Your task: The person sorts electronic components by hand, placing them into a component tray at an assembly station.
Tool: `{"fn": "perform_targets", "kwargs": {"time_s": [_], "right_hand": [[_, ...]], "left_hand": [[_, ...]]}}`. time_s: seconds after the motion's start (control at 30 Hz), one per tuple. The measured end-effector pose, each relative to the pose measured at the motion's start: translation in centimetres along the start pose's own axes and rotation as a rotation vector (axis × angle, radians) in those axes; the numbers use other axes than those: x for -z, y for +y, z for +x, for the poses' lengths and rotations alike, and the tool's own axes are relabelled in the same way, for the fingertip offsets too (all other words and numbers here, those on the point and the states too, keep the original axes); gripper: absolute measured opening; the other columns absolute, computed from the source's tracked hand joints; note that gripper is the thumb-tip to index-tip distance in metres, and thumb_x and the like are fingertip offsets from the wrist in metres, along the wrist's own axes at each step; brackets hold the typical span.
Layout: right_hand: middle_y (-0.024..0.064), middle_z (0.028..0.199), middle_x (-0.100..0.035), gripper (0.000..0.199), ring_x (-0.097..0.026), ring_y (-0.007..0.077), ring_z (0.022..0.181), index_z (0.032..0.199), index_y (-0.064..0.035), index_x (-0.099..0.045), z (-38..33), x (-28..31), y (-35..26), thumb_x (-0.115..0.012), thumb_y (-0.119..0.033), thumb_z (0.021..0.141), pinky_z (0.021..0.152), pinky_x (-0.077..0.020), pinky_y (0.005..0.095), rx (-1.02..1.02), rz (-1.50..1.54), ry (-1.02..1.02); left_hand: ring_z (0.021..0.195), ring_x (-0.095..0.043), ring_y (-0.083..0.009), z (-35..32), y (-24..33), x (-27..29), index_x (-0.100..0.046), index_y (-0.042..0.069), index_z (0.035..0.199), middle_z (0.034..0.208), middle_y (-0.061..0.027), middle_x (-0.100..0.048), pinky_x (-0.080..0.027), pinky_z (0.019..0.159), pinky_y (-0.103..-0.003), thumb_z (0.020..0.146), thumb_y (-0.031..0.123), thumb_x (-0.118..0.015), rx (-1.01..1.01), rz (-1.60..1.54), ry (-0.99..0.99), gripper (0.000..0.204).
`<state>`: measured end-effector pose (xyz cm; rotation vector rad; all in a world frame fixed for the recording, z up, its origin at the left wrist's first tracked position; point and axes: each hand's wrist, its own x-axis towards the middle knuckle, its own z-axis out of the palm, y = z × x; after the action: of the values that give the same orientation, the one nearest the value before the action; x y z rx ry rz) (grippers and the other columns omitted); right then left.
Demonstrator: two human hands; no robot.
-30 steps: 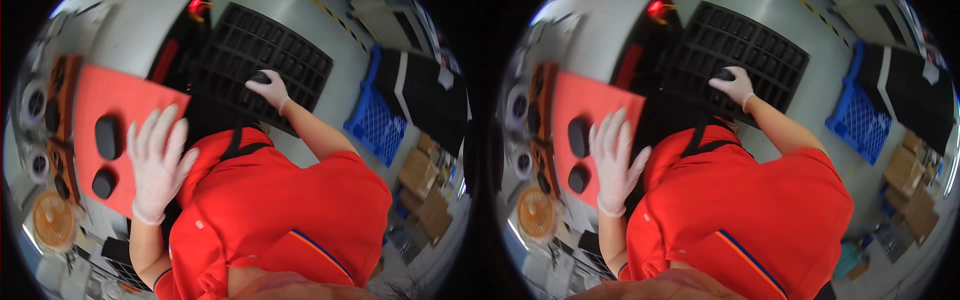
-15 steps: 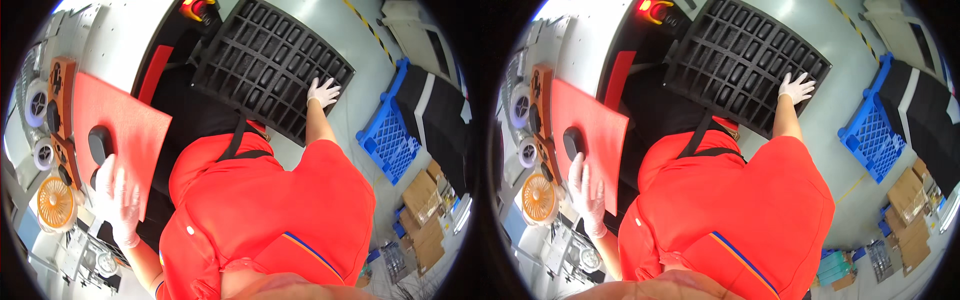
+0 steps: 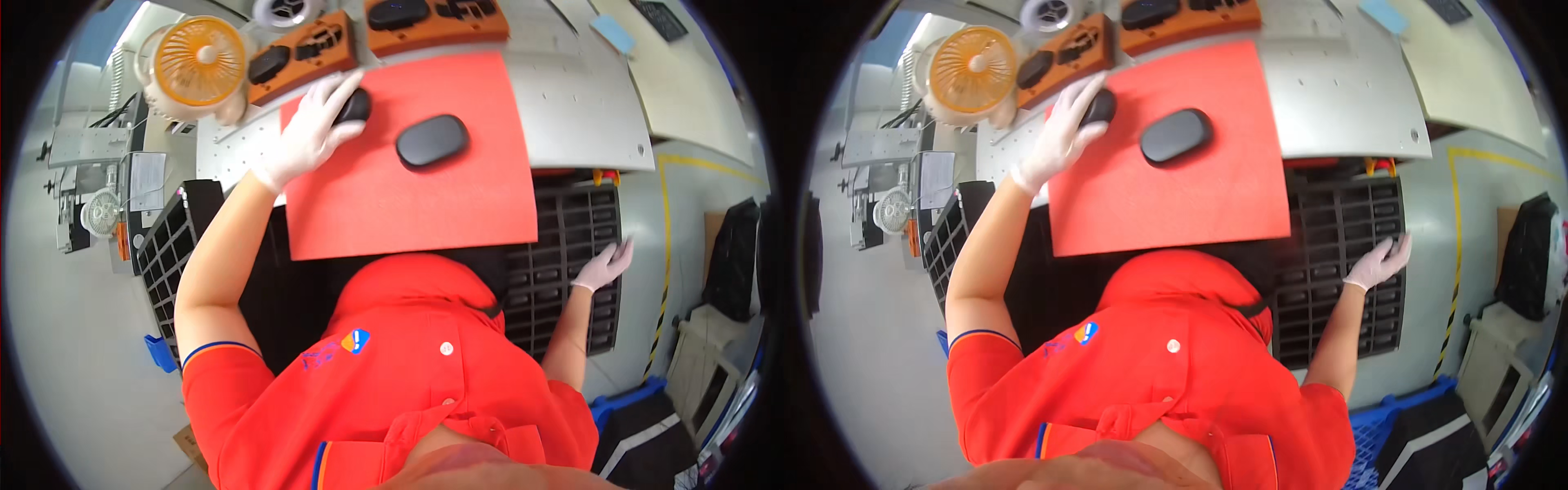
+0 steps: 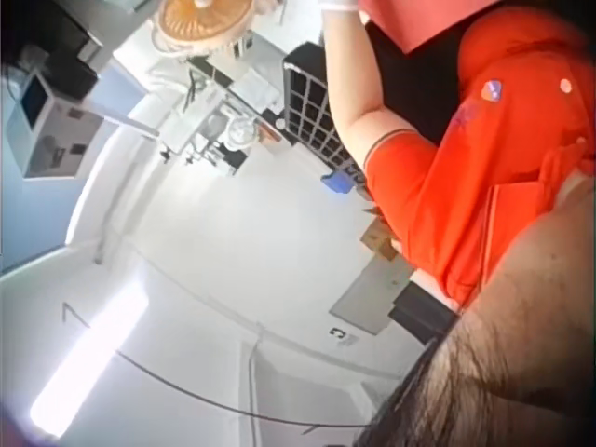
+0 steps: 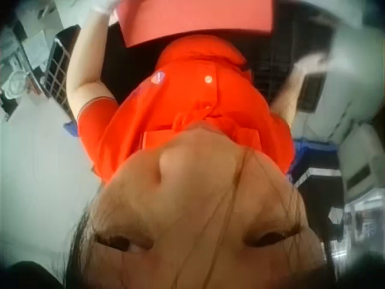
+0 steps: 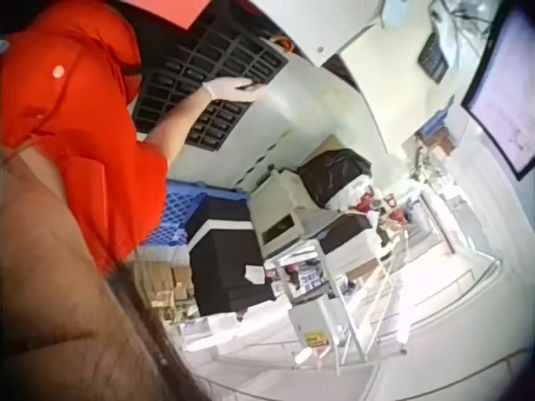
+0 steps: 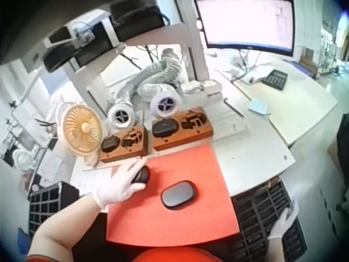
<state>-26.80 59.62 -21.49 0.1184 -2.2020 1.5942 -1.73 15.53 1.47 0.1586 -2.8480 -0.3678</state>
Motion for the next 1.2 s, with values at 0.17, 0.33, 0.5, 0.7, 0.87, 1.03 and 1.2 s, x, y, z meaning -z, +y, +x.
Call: {"fn": "perform_targets", "kwargs": {"time_s": [0.17,0.33,0.5,0.7,0.87,1.03,1.2], "right_hand": [[0.0154,0.115,-0.064,0.028,-0.06,0.0316,0.105,0.114,-0.0005,-0.062,3.2,-10.2,-25.0,-0.06,-0.008,0.087,0.093,-0.0459,0.037,0.797,0.314,-1.124],[0.0164,0.137,-0.045,0.077,-0.049,0.0362,0.12,0.139,-0.0057,-0.04,-1.0,-16.2,-29.5,-0.073,-0.033,0.076,0.103,-0.0393,0.046,1.259,0.007,-1.441],[0.0203,0.122,-0.054,0.066,-0.05,0.039,0.113,0.136,-0.0032,-0.04,3.2,-22.4,-31.7,-0.066,-0.032,0.083,0.097,-0.041,0.0437,1.184,-0.017,-1.273],[0.0168,0.135,-0.046,0.061,-0.044,0.0368,0.12,0.143,-0.0067,-0.035,11.1,-31.8,-28.8,-0.055,-0.034,0.092,0.103,-0.0364,0.0423,1.18,-0.356,-0.981],[0.0155,0.144,-0.039,0.065,-0.035,0.0341,0.133,0.147,-0.0085,-0.028,10.1,-31.8,-29.0,-0.052,-0.038,0.094,0.112,-0.0287,0.0403,1.275,-0.429,-1.046],[0.0133,0.151,-0.029,0.074,-0.025,0.0291,0.141,0.15,-0.0093,-0.021,9.2,-31.8,-31.1,-0.05,-0.047,0.093,0.117,-0.02,0.0389,1.321,-0.509,-1.048],[0.0184,0.154,-0.024,0.078,-0.019,0.0351,0.143,0.15,-0.0057,-0.023,6.8,-30.4,-33.3,-0.053,-0.044,0.089,0.117,-0.0124,0.0457,1.481,-0.229,-0.834]], "left_hand": [[0.118,-0.045,-0.0404,6.5,-9.0,0.9,-0.037,0.008,0.141,0.13,-0.0212,-0.048,-0.036,0.101,-0.046,0.095,0.035,-0.051,0.123,0.243,0.176,0.056],[0.115,-0.048,-0.0373,6.8,-12.0,-0.6,-0.04,0.008,0.14,0.127,-0.0181,-0.05,-0.037,0.101,-0.044,0.092,0.026,-0.055,0.133,0.344,0.097,0.052],[0.131,-0.039,-0.0336,6.6,-11.1,-0.8,-0.039,0.004,0.14,0.141,-0.0167,-0.043,-0.028,0.111,-0.041,0.092,0.041,-0.054,0.139,0.43,0.213,0.063],[0.135,-0.036,-0.0296,7.6,-10.6,-1.3,-0.04,0.004,0.139,0.142,-0.0144,-0.043,-0.025,0.114,-0.039,0.088,0.055,-0.053,0.187,0.404,0.174,0.073],[0.135,-0.035,-0.0297,7.7,-10.1,-1.3,-0.04,0.004,0.139,0.143,-0.0145,-0.042,-0.025,0.114,-0.039,0.088,0.055,-0.054,0.207,0.397,0.165,0.074],[0.138,-0.032,-0.0317,6.8,-11.7,-1.0,-0.037,0.003,0.141,0.146,-0.0162,-0.038,-0.023,0.114,-0.04,0.089,0.055,-0.052,0.227,0.36,0.185,0.075],[0.134,-0.034,-0.0387,3.1,-5.1,4.2,-0.04,0.0,0.138,0.142,-0.0237,-0.04,-0.026,0.111,-0.046,0.089,0.053,-0.053,0.035,0.158,0.263,0.073]]}}
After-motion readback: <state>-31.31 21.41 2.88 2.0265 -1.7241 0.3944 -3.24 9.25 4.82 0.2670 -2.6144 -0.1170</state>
